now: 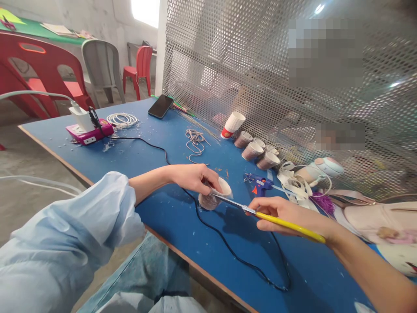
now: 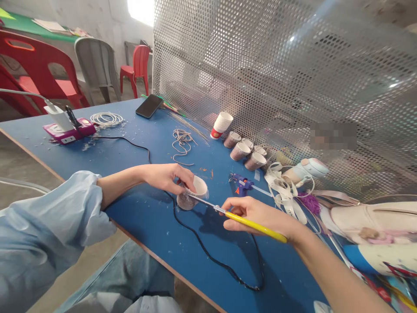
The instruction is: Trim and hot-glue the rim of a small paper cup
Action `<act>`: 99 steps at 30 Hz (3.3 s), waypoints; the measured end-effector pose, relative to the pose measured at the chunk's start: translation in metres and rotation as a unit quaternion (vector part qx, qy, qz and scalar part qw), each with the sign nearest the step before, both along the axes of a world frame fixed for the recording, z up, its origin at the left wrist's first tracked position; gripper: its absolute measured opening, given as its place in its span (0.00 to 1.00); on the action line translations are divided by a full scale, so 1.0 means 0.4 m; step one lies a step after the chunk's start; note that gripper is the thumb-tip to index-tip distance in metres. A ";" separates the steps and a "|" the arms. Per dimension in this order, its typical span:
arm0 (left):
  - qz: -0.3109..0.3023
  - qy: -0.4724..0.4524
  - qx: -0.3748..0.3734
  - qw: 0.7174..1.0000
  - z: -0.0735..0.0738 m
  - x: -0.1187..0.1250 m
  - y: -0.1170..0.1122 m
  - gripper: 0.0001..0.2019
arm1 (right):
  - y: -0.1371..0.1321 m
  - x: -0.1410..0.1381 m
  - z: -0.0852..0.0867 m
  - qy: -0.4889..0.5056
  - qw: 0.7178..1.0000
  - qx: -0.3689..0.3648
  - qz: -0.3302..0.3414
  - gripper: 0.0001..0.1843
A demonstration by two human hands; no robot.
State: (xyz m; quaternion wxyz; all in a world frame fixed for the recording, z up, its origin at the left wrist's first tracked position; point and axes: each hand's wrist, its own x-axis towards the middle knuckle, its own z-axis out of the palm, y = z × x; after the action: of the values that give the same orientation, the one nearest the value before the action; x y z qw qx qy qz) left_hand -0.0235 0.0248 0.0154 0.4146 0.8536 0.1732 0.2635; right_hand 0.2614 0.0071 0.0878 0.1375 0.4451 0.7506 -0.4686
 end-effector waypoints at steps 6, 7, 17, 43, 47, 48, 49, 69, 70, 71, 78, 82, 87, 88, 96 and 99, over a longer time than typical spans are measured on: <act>-0.003 0.001 0.032 0.999 0.002 0.001 -0.003 0.13 | 0.008 -0.015 0.034 -0.047 0.998 0.015 0.024 0.24; -0.003 0.001 0.034 0.999 0.003 0.001 -0.004 0.13 | 0.009 -0.017 0.038 -0.052 0.998 0.004 0.019 0.24; -0.006 0.006 0.053 0.999 0.005 0.006 -0.015 0.15 | 0.025 -0.046 0.055 -0.095 0.994 -0.046 0.021 0.24; -0.001 0.025 0.095 0.995 0.010 -0.005 -0.010 0.14 | 0.016 -0.045 0.041 -0.093 0.995 -0.031 0.021 0.25; -0.001 0.036 0.095 0.995 0.007 -0.005 -0.008 0.14 | 0.015 -0.048 0.043 -0.094 0.995 -0.031 0.017 0.25; -0.002 0.036 0.095 0.995 0.006 -0.005 -0.008 0.14 | 0.015 -0.050 0.043 -0.094 0.995 -0.031 0.016 0.25; -0.001 0.036 0.095 0.995 0.006 -0.005 -0.008 0.15 | 0.014 -0.051 0.044 -0.095 0.995 -0.031 0.015 0.25; -0.003 0.030 0.089 0.996 0.012 -0.006 -0.013 0.15 | -0.004 -0.103 0.075 -0.120 0.989 0.035 0.076 0.25; -0.004 0.029 0.089 0.996 0.013 -0.006 -0.013 0.15 | -0.006 -0.106 0.078 -0.120 0.989 0.039 0.075 0.25; -0.004 0.029 0.088 0.996 0.013 -0.006 -0.013 0.15 | -0.007 -0.108 0.079 -0.120 0.989 0.042 0.075 0.25; -0.014 0.027 0.091 0.995 0.009 -0.006 -0.012 0.16 | 0.005 -0.098 0.065 -0.121 0.987 0.047 0.090 0.24; -0.011 0.032 0.094 0.995 0.008 -0.007 -0.011 0.15 | 0.018 -0.082 0.050 -0.107 0.987 0.058 0.104 0.25; -0.005 0.038 0.093 0.995 0.009 -0.006 -0.011 0.16 | 0.015 -0.085 0.051 -0.100 0.991 0.047 0.076 0.24; -0.005 0.038 0.094 0.995 0.009 -0.007 -0.011 0.16 | 0.012 -0.089 0.052 -0.099 0.991 0.047 0.071 0.23; 0.021 0.023 0.102 0.994 0.001 -0.003 -0.006 0.14 | -0.014 -0.086 0.038 -0.170 0.972 0.134 0.092 0.23; 0.086 0.017 0.083 0.993 -0.004 0.000 -0.001 0.13 | -0.031 -0.067 0.026 -0.177 0.963 0.177 0.101 0.21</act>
State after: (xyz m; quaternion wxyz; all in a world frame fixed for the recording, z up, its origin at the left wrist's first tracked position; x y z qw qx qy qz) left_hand -0.0236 0.0243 0.0137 0.3147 0.8716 0.2303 0.2970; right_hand 0.2346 -0.0053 0.0983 0.2340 0.4605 0.8259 -0.2260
